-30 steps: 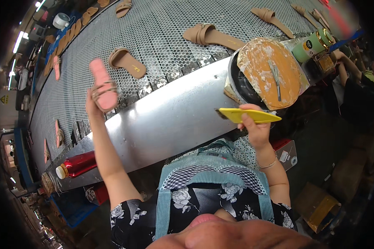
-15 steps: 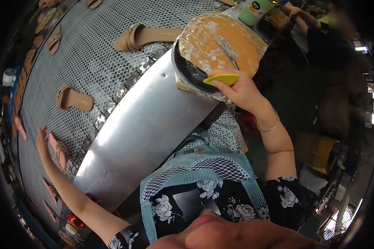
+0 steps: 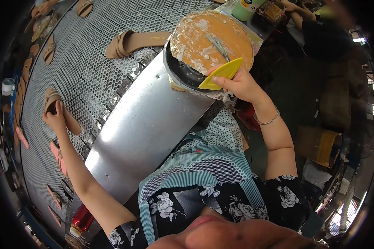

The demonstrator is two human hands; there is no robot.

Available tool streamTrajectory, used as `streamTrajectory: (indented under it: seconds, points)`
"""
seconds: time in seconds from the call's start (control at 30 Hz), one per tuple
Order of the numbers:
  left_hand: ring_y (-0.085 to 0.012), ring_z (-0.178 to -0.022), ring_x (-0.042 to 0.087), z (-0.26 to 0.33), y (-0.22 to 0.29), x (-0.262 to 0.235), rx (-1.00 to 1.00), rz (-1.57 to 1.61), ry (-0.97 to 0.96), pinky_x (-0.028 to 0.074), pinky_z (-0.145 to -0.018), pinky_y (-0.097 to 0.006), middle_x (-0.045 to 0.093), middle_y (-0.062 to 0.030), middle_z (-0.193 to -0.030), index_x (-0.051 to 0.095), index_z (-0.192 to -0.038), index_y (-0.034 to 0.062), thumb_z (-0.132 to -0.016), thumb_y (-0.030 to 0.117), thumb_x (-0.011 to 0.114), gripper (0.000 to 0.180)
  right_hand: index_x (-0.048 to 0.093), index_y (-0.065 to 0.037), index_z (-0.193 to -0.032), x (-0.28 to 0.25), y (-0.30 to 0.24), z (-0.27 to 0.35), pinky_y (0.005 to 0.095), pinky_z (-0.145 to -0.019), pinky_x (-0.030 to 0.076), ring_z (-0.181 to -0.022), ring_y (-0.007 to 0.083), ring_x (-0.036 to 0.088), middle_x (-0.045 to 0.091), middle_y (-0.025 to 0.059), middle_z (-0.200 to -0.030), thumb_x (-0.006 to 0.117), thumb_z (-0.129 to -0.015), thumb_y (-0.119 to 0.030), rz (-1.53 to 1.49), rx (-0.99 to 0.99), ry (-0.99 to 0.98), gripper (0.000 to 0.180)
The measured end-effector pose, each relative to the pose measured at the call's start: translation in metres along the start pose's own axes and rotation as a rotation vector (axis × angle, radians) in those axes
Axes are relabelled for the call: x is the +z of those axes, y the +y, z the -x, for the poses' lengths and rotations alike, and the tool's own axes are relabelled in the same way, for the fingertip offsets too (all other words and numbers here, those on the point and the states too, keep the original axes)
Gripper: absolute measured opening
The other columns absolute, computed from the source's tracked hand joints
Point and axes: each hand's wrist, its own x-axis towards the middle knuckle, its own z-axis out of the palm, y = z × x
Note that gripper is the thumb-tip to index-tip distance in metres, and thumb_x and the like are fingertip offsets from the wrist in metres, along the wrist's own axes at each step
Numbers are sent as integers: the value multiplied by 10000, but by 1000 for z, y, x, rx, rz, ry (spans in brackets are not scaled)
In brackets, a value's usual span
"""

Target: The person picks up sandals from a conveyor belt, dips a yellow scraper into adhesive, and applies the adhesive to the straps of each sandal.

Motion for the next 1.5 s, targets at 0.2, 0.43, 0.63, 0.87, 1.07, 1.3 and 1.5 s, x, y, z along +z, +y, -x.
streamTrajectory:
  seconds: [0.2, 0.43, 0.63, 0.87, 1.07, 1.3, 1.5]
  points:
    - [-184, -898, 510, 19, 134, -92, -4, 1566, -235, 448, -823, -297, 560, -59, -803, 588, -1068, 53, -779, 673, 584, 684, 644, -28, -1056, 16, 10, 18, 185, -539, 422, -605, 40, 516, 623, 5, -823, 620, -887, -140, -72, 4, 166, 204]
    - [-262, -941, 534, 138, 292, -174, -815, 2763, -963, 471, -844, -354, 464, -185, -1217, 448, -1308, 84, -827, 601, 542, 712, 619, -21, -1080, 75, 17, 40, 172, -550, 436, -618, 40, 518, 619, 12, -851, 598, -908, -99, -335, -92, 194, 190]
    - [-299, -1082, 564, 183, 336, -206, -1027, 2331, -1125, 432, -934, -378, 542, -121, -1250, 399, -1360, 121, -855, 726, 270, 799, 582, -24, -1128, 118, 8, 41, 178, -592, 468, -671, 53, 549, 616, 30, -985, 583, -924, -102, -510, -334, 5, 219]
    - [-215, -875, 600, 196, 341, -205, -1081, 2106, -1240, 468, -852, -364, 641, -74, -961, 499, -1256, 167, -820, 759, 289, 764, 566, -20, -1131, 119, 11, 22, 170, -586, 452, -661, 57, 547, 624, 42, -899, 572, -931, -113, -513, -279, 141, 221]
    - [-224, -903, 600, 198, 341, -200, -1010, 2119, -1275, 468, -839, -356, 628, -87, -1032, 486, -1275, 164, -814, 760, 288, 779, 587, -24, -1118, 117, 5, 22, 167, -545, 445, -621, 39, 532, 633, 24, -867, 583, -930, -145, -506, -294, 209, 223]
    - [-185, -996, 565, 195, 344, -201, -909, 2110, -1289, 422, -795, -288, 570, -31, -1114, 473, -1276, 149, -765, 785, 402, 819, 614, -29, -1075, 111, 8, 10, 176, -531, 453, -620, 35, 544, 641, 16, -863, 589, -925, -136, -623, -135, 240, 186]
    - [-202, -1015, 565, 200, 340, -199, -892, 2076, -1257, 437, -845, -324, 565, -45, -1154, 472, -1279, 155, -779, 782, 391, 806, 610, -16, -1046, 117, 10, 13, 287, -615, 517, -712, 212, 639, 657, 109, -889, 634, -856, -52, 23, -749, 273, 195]
